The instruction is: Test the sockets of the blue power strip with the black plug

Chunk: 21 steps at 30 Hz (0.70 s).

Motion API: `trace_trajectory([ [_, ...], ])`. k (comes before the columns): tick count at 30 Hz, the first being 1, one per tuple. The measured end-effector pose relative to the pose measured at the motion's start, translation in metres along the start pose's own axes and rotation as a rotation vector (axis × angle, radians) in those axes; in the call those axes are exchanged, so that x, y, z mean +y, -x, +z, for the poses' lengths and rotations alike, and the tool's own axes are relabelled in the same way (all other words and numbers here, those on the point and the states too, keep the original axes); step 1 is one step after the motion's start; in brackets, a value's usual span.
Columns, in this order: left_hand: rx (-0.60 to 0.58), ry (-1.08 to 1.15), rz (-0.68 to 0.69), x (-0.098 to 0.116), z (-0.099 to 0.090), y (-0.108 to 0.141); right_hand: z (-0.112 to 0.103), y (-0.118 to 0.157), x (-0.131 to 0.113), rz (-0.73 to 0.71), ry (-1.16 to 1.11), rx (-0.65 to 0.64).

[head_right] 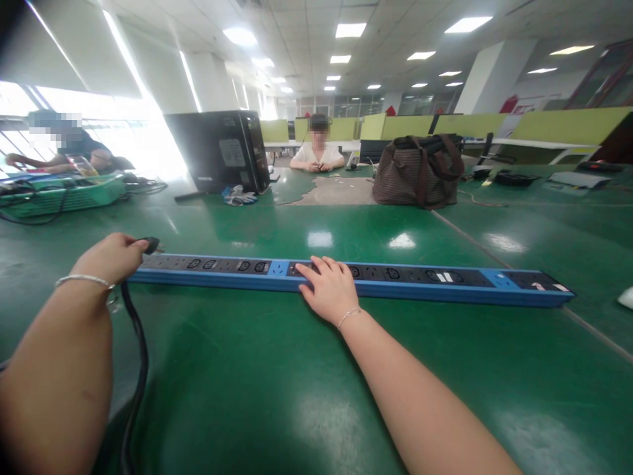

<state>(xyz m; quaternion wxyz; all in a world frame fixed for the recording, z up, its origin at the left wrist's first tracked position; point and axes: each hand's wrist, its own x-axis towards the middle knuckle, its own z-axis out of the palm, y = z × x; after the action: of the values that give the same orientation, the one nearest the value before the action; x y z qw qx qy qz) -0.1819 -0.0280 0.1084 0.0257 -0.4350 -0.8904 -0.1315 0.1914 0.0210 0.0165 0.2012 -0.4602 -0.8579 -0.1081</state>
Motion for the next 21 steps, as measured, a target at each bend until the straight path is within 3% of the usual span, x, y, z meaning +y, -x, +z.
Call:
trace_trajectory([
  [4, -0.044, -0.002, -0.118, -0.016, 0.008, -0.008, 0.000, 0.000, -0.001, 0.000, 0.010, 0.004],
  [10, 0.164, 0.095, -0.265, -0.027, 0.002, -0.003, 0.001, 0.000, 0.000, -0.011, 0.020, 0.006],
  [16, 0.029, -0.026, -0.175, -0.031, 0.018, -0.023, 0.000, -0.001, -0.001, -0.007, 0.019, 0.007],
  [21, -0.043, -0.123, -0.167, -0.050, 0.022, -0.043, 0.000, -0.001, -0.001, -0.008, 0.015, 0.006],
])
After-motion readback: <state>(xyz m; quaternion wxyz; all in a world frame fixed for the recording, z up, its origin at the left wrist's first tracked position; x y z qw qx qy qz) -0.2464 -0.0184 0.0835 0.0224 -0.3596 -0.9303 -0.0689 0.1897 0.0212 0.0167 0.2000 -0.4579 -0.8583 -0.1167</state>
